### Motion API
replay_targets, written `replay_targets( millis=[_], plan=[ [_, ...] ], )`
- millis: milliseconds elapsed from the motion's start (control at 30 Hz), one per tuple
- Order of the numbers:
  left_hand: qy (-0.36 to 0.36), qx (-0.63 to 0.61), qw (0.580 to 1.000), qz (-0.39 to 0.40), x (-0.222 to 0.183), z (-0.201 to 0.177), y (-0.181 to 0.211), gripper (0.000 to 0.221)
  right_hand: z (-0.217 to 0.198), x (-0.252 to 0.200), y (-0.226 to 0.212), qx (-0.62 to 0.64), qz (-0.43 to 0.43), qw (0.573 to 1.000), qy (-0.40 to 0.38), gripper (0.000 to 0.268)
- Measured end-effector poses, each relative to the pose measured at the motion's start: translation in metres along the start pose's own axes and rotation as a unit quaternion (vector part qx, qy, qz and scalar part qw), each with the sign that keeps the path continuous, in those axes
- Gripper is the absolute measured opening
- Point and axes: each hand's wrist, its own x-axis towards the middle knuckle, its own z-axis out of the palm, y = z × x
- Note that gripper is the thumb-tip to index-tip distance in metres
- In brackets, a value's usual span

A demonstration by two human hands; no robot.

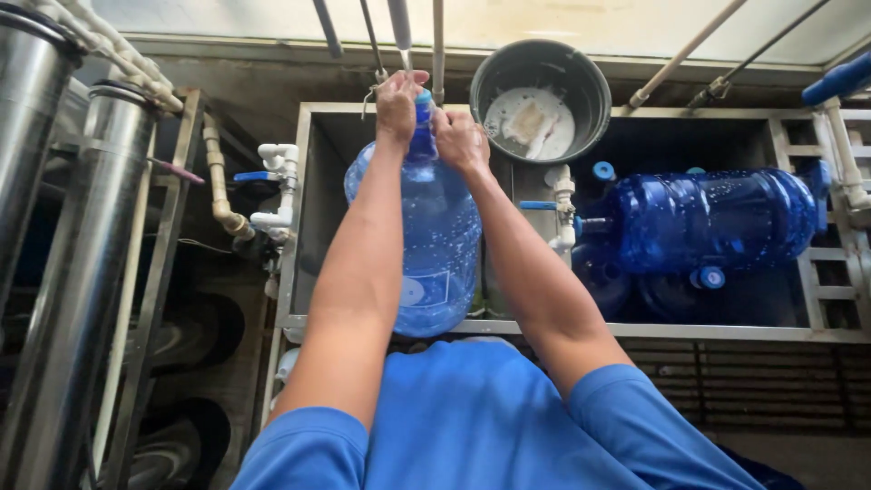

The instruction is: Washing, scrubbing, and rinsing large industrial water jugs in a production facility.

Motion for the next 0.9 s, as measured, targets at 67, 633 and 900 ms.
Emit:
replay_targets(
  millis=[67,633,900],
  plan=[
    [-0.009,0.009,1.000,0.001,-0.001,-0.001,0.001,0.027,-0.004,-0.004,-0.005,0.010,0.010,1.000,-0.020,0.047],
    [-0.027,-0.008,0.999,-0.033,-0.047,0.013,0.060,0.018,-0.053,-0.042,-0.023,-0.043,-0.114,0.989,-0.086,0.045],
    [-0.141,0.276,0.951,-0.019,-0.039,-0.006,0.070,0.055,-0.070,-0.073,-0.032,-0.161,-0.117,0.974,-0.103,0.033]
  ],
)
